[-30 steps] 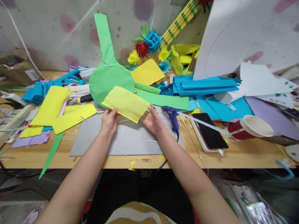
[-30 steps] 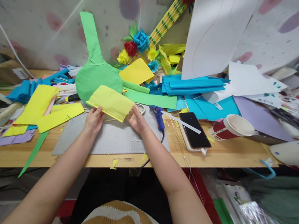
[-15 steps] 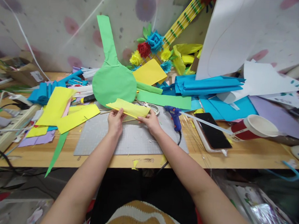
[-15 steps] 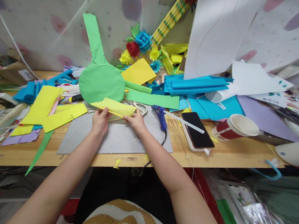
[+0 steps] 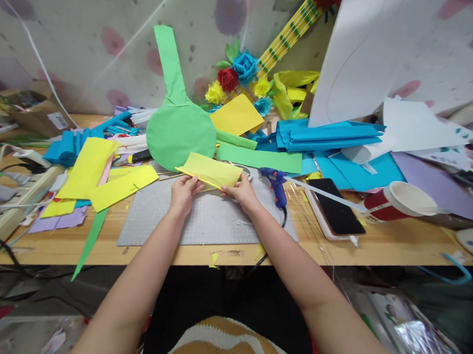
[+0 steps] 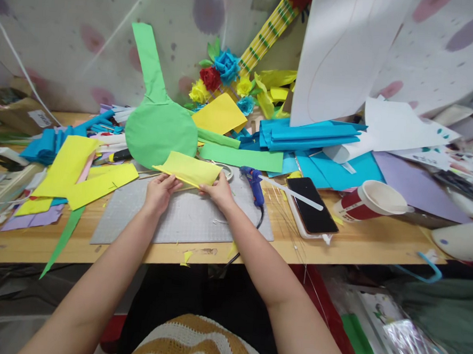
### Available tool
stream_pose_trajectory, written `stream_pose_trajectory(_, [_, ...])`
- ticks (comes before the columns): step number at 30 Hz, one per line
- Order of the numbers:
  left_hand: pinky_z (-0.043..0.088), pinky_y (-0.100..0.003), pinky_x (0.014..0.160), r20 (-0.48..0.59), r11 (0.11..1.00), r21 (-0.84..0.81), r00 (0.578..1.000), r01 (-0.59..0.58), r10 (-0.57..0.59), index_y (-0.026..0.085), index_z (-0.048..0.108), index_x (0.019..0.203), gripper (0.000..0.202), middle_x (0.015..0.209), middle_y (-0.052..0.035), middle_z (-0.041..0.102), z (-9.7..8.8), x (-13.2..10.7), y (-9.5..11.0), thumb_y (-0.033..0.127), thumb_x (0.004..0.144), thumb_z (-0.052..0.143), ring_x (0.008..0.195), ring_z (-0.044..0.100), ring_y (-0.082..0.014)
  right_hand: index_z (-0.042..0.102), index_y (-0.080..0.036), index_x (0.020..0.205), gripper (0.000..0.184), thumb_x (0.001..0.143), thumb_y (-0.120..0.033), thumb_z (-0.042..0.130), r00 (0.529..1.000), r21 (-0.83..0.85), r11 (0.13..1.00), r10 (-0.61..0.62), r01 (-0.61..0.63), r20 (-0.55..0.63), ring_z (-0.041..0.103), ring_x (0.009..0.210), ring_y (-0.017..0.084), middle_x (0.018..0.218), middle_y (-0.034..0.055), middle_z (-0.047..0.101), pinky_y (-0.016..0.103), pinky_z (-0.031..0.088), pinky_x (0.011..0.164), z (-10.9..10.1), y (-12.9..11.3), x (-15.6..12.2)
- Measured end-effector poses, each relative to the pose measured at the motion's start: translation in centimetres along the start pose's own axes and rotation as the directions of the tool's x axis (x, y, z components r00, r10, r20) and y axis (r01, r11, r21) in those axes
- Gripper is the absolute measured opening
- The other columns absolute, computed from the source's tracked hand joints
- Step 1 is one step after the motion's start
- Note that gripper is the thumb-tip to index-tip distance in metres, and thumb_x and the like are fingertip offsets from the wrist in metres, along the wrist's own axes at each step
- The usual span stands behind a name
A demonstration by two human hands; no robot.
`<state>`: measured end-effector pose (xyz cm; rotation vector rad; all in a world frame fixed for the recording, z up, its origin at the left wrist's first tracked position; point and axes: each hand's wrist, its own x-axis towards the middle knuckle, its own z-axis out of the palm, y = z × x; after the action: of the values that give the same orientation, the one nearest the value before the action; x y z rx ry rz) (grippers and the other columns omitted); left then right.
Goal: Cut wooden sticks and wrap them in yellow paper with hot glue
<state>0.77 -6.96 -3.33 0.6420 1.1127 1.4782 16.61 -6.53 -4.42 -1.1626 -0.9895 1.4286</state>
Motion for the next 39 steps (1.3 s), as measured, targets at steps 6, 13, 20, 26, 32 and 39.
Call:
stream_pose_trajectory(6, [0.051, -0.023, 0.066, -0.116, 0.999, -0.001, 0.993, -0.037, 0.036, 0.013, 0.053, 0.067, 0.015, 0.059, 0.0022, 0.059, -0.3, 0.8, 0.2, 0.017, 0.062, 0.067, 0.055, 0.058, -0.0065, 0.045, -0.02, 0.093, 0.041, 0.056, -0.016, 0.063, 0.996, -0.375, 0.922, -0.089, 0.09, 0.02, 0.06, 0.068, 0.012, 0.076, -0.001, 0.062, 0.032, 0.049, 0.07, -2.0, -1.4, 0.2])
stream_pose_trajectory(13, [0.052, -0.027, 0.064, -0.063, 0.999, -0.045, 0.998, -0.016, 0.014, 0.016, 0.053, 0.075, 0.02, 0.076, -0.001, 0.066, -0.3, 1.0, 0.7, 0.02, 0.063, 0.068, 0.066, 0.065, -0.0125, 0.058, -0.019, 0.075, 0.009, 0.07, -0.026, 0.057, 0.94, -0.673, 0.671, -0.322, 0.31, 0.112, 0.054, 0.066, 0.013, 0.072, 0.0006, 0.06, 0.028, 0.043, 0.066, -2.5, -3.1, -0.7])
stream_pose_trajectory(20, [0.048, -0.02, 0.056, -0.027, 0.992, -0.121, 0.999, 0.022, -0.025, 0.014, 0.054, 0.071, 0.022, 0.065, 0.0011, 0.064, 0.1, 0.3, 0.8, 0.018, 0.057, 0.071, 0.052, 0.06, -0.0082, 0.062, -0.019, 0.089, 0.016, 0.076, -0.027, 0.058, 0.793, -0.791, 0.317, -0.521, 0.523, 0.315, 0.048, 0.087, 0.018, 0.089, 0.0063, 0.054, 0.031, 0.038, 0.079, 4.9, -2.1, 0.2])
stream_pose_trajectory(26, [0.048, -0.021, 0.062, 0.011, 0.983, -0.181, 1.0, 0.003, -0.001, 0.014, 0.054, 0.068, 0.02, 0.067, -0.0005, 0.066, -0.5, 0.7, 0.7, 0.017, 0.058, 0.072, 0.057, 0.061, -0.0083, 0.064, -0.019, 0.086, 0.015, 0.082, -0.025, 0.051, 0.754, -0.81, 0.195, -0.531, 0.553, 0.387, 0.045, 0.091, 0.021, 0.088, 0.0078, 0.055, 0.034, 0.034, 0.08, 7.1, -1.6, 1.6])
stream_pose_trajectory(32, [0.05, -0.026, 0.07, -0.081, 0.986, -0.158, 0.996, -0.055, 0.042, 0.015, 0.052, 0.073, 0.02, 0.07, 0.0001, 0.066, -0.6, 0.9, 0.8, 0.018, 0.063, 0.069, 0.061, 0.063, -0.0098, 0.066, -0.02, 0.083, 0.02, 0.084, -0.027, 0.048, 0.73, -0.752, 0.264, -0.562, 0.604, 0.389, 0.05, 0.086, 0.019, 0.085, 0.0069, 0.063, 0.03, 0.035, 0.078, 4.3, -1.6, 0.8])
stream_pose_trajectory(39, [0.052, -0.026, 0.07, -0.161, 0.984, -0.145, 0.984, -0.099, 0.075, 0.017, 0.048, 0.073, 0.019, 0.064, 0.0028, 0.063, -0.7, 1.0, 1.2, 0.018, 0.067, 0.067, 0.057, 0.062, -0.008, 0.062, -0.021, 0.074, 0.021, 0.079, -0.039, 0.053, 0.922, -0.863, 0.382, -0.327, 0.331, 0.209, 0.051, 0.057, 0.013, 0.064, 0.0011, 0.062, 0.024, 0.031, 0.055, -2.7, -3.0, -2.7])
